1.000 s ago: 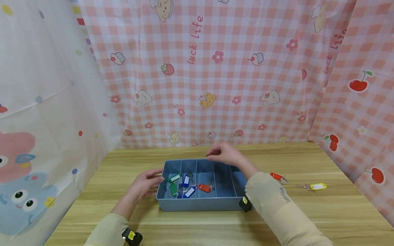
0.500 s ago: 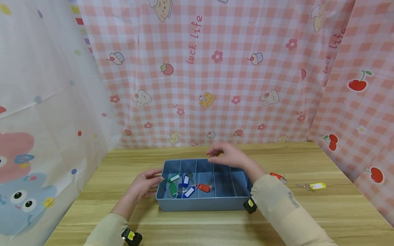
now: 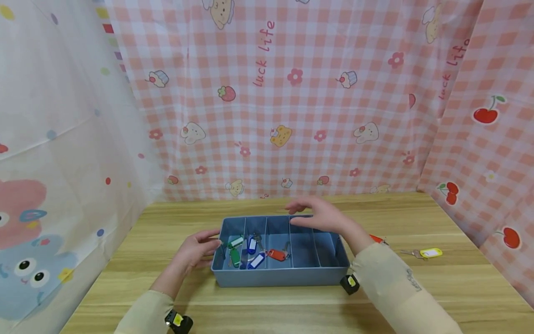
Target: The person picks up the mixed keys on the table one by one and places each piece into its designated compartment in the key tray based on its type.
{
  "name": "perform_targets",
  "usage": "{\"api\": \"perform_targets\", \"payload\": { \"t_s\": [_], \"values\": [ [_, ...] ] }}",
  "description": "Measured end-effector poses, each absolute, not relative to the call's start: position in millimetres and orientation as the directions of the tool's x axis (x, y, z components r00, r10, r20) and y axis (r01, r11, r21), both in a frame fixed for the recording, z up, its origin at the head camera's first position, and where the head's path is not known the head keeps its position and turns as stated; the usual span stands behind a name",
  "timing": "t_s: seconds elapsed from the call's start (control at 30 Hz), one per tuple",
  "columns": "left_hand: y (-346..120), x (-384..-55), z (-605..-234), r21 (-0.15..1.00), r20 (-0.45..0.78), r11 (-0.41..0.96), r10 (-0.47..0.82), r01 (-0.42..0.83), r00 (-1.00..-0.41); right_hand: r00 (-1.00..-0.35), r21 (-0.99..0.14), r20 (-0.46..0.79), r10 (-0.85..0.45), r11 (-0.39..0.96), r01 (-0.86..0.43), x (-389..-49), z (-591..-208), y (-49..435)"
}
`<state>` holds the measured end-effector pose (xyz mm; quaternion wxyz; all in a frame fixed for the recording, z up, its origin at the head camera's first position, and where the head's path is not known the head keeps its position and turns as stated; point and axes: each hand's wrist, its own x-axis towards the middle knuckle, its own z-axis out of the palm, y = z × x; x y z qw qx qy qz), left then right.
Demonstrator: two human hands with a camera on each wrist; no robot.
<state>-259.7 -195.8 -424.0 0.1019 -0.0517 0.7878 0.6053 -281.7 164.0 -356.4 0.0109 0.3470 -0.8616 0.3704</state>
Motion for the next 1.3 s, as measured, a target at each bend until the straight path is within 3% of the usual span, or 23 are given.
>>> {"api": "perform_targets", "payload": {
  "t_s": [0.2, 0.9, 1.3],
  "values": [
    [-195.6, -259.8, -424.3, 0.944, -0.222, 0.261, 0.043, -0.203, -0.974, -0.738, -0.591, 0.331, -0.589, 0.48, -0.648, -276.5, -358.5, 175.9],
    [-196.5, -259.7, -423.3, 0.945, -0.23, 0.25, 0.053, -0.21, -0.972, -0.77, -0.551, 0.44, -0.463, 0.538, -0.638, -259.9, -370.4, 230.2],
    [-196.3, -260.8, -424.7, 0.948, -0.226, 0.241, 0.056, -0.207, -0.972, -0.686, -0.43, 0.567, -0.456, 0.546, -0.719, -255.2, -376.0, 259.8]
  ]
}}
